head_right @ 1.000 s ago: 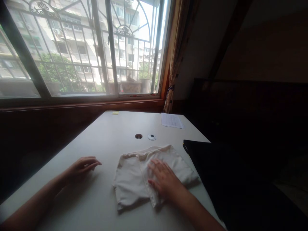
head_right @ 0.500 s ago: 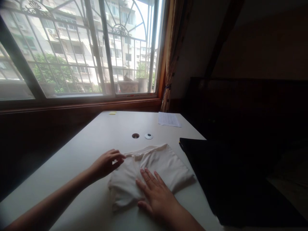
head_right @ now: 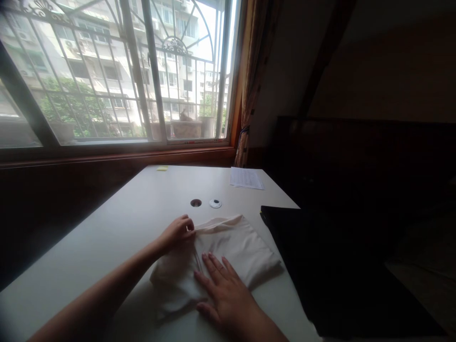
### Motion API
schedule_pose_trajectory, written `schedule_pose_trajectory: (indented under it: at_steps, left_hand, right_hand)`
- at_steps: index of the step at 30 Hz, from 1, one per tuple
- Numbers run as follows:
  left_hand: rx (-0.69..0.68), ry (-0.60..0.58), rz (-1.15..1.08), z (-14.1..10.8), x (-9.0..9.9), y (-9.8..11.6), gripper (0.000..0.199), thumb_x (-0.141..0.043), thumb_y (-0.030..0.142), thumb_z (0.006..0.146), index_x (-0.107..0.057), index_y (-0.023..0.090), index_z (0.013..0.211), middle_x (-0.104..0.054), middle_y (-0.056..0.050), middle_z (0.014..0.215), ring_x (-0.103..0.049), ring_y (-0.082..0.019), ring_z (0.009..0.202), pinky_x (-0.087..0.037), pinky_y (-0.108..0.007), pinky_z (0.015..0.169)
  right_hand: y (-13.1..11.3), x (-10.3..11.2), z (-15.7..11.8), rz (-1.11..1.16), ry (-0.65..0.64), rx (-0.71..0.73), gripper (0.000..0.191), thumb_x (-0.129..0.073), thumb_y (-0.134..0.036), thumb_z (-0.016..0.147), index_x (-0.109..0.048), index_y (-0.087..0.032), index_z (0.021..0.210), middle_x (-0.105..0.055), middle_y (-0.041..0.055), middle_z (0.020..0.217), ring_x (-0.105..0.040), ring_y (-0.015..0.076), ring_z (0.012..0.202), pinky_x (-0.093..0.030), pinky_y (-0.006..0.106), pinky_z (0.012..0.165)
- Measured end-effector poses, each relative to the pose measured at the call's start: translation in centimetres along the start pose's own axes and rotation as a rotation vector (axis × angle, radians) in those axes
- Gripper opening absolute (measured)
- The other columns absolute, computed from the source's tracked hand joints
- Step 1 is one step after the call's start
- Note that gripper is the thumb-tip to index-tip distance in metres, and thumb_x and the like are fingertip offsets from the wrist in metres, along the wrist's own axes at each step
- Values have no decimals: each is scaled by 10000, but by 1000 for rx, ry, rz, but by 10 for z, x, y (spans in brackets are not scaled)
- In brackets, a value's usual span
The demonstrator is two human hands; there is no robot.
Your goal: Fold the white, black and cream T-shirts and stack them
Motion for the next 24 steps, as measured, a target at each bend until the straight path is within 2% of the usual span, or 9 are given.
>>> schedule_pose_trajectory:
  at_steps: [4, 8, 10, 12, 14, 16, 19, 21, 24]
  left_hand:
    - [40, 14, -36, -3, 4, -13, 54, -672, 165, 820, -679, 207, 785, -642, -41, 870, -632, -162, 720, -520, -291, 672]
    - [40, 21, -50, -7, 6, -13, 96, -636, 120, 829, -682, 204, 831, -649, -48, 891, -634, -169, 752, -521, -307, 724]
    - [30, 27, -54, -8, 9, -9, 98, -630, 128, 849, -689, 206, 850, -653, -61, 927, -632, -180, 785, -517, -316, 739]
    - [6, 35, -44, -8, 11, -3, 92, -624, 166, 885, -700, 214, 863, -657, -73, 956, -627, -194, 821, -511, -326, 752]
    - [-23, 27, -10, -8, 11, 4, 109, -624, 237, 924, -712, 221, 863, -667, -83, 942, -617, -216, 852, -501, -341, 770]
    - [-33, -9, 46, -8, 5, 9, 150, -633, 305, 943, -718, 216, 858, -679, -91, 900, -603, -240, 866, -488, -363, 789]
    - [8, -68, 100, -7, -5, 7, 142, -671, 330, 923, -712, 199, 886, -692, -100, 898, -591, -261, 884, -475, -380, 812]
    - [38, -99, 98, -7, -8, 4, 148, -687, 339, 906, -701, 192, 890, -692, -101, 920, -590, -260, 893, -470, -372, 816]
    - [75, -149, 39, -5, -9, 1, 178, -679, 362, 889, -679, 194, 831, -681, -82, 915, -592, -241, 874, -461, -338, 790]
  right_hand:
    - [0, -2, 0, 15, -11, 3, 684, -477, -605, 996, -259, -391, 1608, -65, 31, 1702, -134, 327, 1564, -126, 601, 1254]
    - [-1, -1, -2, 28, -41, -2, 726, -473, -631, 985, -255, -350, 1619, -72, 58, 1709, -117, 332, 1567, -121, 605, 1254]
    - [-3, 5, -4, 41, -33, 9, 740, -509, -615, 975, -284, -318, 1614, -150, 76, 1706, -173, 330, 1559, -142, 587, 1257]
    - [-5, 14, -6, 63, 6, 21, 700, -548, -578, 967, -371, -284, 1577, -299, 100, 1668, -293, 320, 1519, -212, 551, 1250]
    - [-7, 27, -9, 87, 80, 19, 566, -583, -503, 962, -512, -248, 1462, -490, 124, 1537, -458, 300, 1398, -336, 497, 1198]
    - [-7, 40, -13, 105, 164, 6, 344, -611, -383, 945, -631, -225, 1249, -627, 119, 1310, -574, 271, 1206, -445, 444, 1089]
    - [-5, 53, -19, 126, 216, -7, 85, -644, -241, 883, -650, -226, 966, -652, 66, 1035, -596, 232, 1004, -497, 388, 936]
    - [-1, 55, -22, 150, 193, -31, 115, -718, -213, 815, -640, -229, 899, -636, 40, 983, -587, 221, 966, -495, 363, 892]
    - [8, 53, -28, 206, 144, -85, 304, -860, -209, 685, -658, -233, 911, -633, 23, 1027, -587, 212, 986, -493, 334, 891]
Point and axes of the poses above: each hand's wrist, its own z-axis towards the middle knuckle, its own x-axis out of the back of the hand, y = z × x, the point moved 9 cm from there along z, towards the middle knuckle
